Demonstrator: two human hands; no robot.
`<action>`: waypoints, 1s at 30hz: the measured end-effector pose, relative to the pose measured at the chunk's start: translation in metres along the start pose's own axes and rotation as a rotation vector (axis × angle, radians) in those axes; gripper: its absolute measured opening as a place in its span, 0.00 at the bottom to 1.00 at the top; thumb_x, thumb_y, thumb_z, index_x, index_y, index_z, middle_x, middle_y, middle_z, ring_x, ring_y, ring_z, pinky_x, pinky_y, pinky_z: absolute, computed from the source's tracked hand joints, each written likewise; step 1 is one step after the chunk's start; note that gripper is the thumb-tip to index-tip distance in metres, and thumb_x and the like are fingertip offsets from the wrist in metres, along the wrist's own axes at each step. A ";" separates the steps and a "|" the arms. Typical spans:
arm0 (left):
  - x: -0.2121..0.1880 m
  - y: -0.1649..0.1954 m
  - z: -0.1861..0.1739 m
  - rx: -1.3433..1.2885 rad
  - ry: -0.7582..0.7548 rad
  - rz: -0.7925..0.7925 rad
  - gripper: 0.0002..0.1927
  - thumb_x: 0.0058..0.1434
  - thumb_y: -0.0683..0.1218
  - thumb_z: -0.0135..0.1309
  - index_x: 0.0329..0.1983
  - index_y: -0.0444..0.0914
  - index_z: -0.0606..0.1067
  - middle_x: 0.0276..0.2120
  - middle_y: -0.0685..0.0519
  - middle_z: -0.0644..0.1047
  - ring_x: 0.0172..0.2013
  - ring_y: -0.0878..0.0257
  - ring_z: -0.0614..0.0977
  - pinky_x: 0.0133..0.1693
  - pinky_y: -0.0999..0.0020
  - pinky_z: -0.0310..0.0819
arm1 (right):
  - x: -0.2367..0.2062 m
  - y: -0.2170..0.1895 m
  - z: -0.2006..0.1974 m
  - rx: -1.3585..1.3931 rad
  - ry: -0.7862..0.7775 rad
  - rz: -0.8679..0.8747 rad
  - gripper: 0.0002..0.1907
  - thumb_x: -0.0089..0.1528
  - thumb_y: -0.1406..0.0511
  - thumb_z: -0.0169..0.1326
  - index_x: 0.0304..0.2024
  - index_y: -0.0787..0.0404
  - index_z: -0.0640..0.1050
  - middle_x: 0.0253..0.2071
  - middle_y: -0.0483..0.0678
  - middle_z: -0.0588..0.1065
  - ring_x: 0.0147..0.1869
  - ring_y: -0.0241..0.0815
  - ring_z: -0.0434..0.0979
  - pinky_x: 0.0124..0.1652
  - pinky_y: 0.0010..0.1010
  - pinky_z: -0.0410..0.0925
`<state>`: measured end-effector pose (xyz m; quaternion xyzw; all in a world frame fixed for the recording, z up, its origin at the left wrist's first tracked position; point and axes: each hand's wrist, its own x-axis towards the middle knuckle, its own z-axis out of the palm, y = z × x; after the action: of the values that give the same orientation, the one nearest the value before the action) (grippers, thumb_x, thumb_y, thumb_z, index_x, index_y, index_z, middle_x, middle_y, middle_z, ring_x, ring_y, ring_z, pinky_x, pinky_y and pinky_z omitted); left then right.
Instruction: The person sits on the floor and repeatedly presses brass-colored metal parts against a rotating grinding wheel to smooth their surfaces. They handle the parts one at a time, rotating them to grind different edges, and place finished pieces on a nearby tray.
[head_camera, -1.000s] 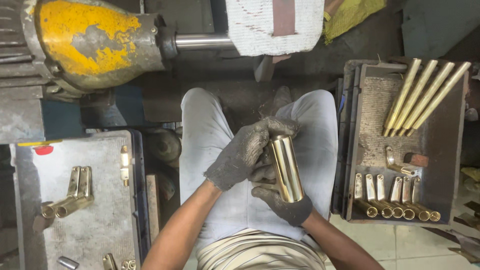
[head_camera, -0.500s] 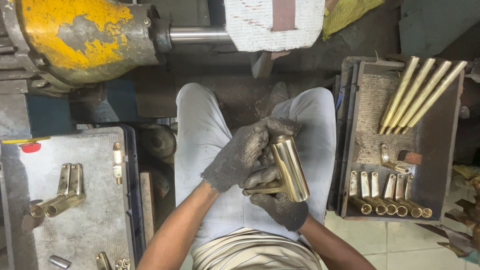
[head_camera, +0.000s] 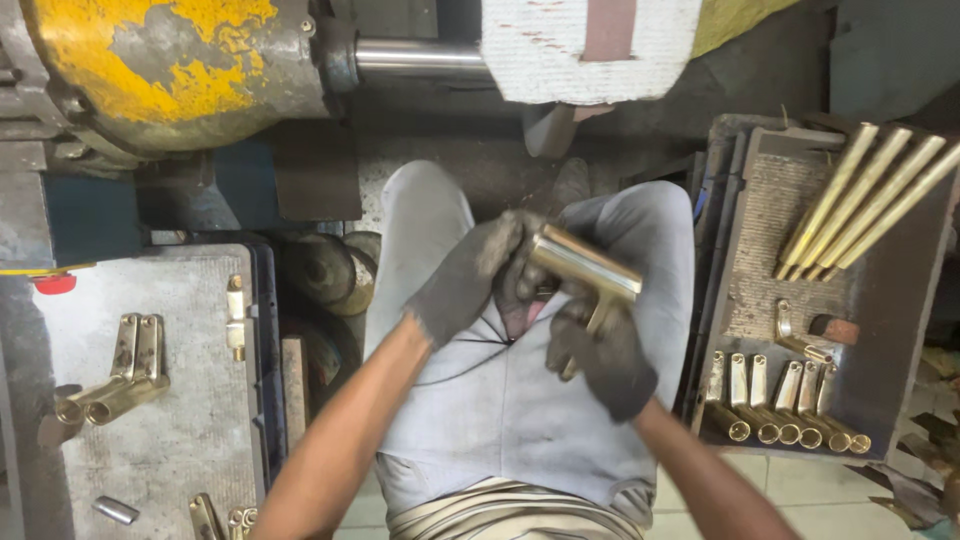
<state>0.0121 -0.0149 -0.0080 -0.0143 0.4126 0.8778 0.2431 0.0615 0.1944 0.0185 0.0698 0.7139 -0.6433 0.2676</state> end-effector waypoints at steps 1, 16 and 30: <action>0.011 -0.004 -0.010 0.090 0.044 -0.035 0.21 0.79 0.55 0.33 0.48 0.37 0.73 0.32 0.58 0.74 0.29 0.72 0.72 0.34 0.76 0.71 | 0.016 0.004 -0.011 0.013 -0.020 0.078 0.18 0.60 0.71 0.50 0.53 0.64 0.68 0.23 0.52 0.73 0.21 0.41 0.76 0.19 0.31 0.69; 0.156 -0.094 -0.075 -0.046 0.740 -0.381 0.24 0.68 0.60 0.40 0.32 0.38 0.75 0.20 0.54 0.74 0.19 0.63 0.72 0.23 0.64 0.67 | 0.166 0.057 -0.085 -0.914 -0.332 -0.653 0.16 0.60 0.67 0.57 0.51 0.54 0.82 0.52 0.51 0.79 0.53 0.51 0.80 0.50 0.39 0.73; 0.133 -0.064 -0.053 -0.121 0.638 -0.370 0.21 0.72 0.58 0.40 0.31 0.39 0.70 0.18 0.57 0.68 0.17 0.67 0.66 0.18 0.67 0.63 | 0.142 0.027 -0.066 -1.040 -0.358 -0.493 0.17 0.65 0.63 0.59 0.57 0.45 0.83 0.35 0.46 0.78 0.38 0.45 0.78 0.45 0.37 0.73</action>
<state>-0.0863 0.0356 -0.1187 -0.3756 0.4054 0.7933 0.2555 -0.0663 0.2273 -0.0707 -0.3470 0.8740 -0.2547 0.2256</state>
